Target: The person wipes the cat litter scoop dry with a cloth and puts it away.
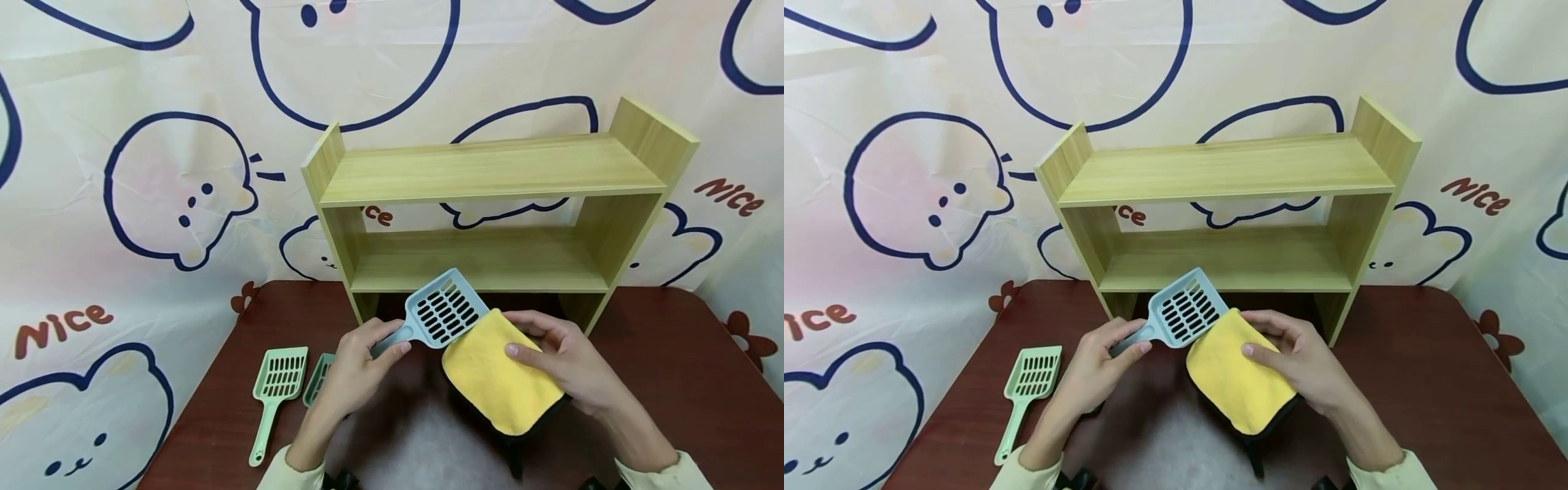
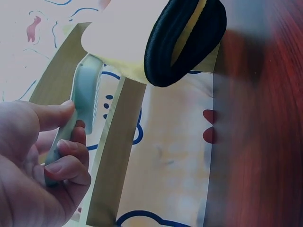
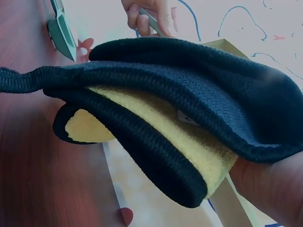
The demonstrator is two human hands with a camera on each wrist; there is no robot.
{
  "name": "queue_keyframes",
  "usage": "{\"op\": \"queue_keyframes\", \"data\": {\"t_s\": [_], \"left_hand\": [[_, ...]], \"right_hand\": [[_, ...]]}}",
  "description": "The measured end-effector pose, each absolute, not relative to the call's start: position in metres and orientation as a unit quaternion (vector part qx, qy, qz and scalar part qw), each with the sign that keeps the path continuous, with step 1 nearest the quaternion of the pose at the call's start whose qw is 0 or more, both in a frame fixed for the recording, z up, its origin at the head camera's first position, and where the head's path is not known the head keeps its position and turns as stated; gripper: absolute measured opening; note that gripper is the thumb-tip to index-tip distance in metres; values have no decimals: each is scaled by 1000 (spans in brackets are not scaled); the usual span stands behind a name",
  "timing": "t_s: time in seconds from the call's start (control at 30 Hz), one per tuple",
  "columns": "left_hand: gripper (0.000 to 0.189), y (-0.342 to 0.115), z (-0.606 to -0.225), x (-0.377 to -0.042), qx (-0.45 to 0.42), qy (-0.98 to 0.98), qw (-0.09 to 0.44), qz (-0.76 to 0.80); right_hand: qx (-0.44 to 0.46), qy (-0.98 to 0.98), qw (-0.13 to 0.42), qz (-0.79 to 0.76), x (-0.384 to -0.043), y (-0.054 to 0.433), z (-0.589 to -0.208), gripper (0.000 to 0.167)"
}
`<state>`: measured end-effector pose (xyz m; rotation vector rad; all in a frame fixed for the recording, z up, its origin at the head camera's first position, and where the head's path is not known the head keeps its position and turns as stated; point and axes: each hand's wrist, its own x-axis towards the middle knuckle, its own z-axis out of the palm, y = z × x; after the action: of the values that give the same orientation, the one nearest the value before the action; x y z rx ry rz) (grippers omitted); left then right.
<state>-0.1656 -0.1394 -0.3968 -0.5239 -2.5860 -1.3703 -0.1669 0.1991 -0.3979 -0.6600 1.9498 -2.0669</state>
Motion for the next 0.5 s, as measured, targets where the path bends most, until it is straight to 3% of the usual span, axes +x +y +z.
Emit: {"op": "queue_keyframes", "data": {"t_s": [0.5], "left_hand": [[32,-143,-396,-166,-171,-873,69,-452]], "right_hand": [[-229,657,108,-710,-167,204,-397,44]]}}
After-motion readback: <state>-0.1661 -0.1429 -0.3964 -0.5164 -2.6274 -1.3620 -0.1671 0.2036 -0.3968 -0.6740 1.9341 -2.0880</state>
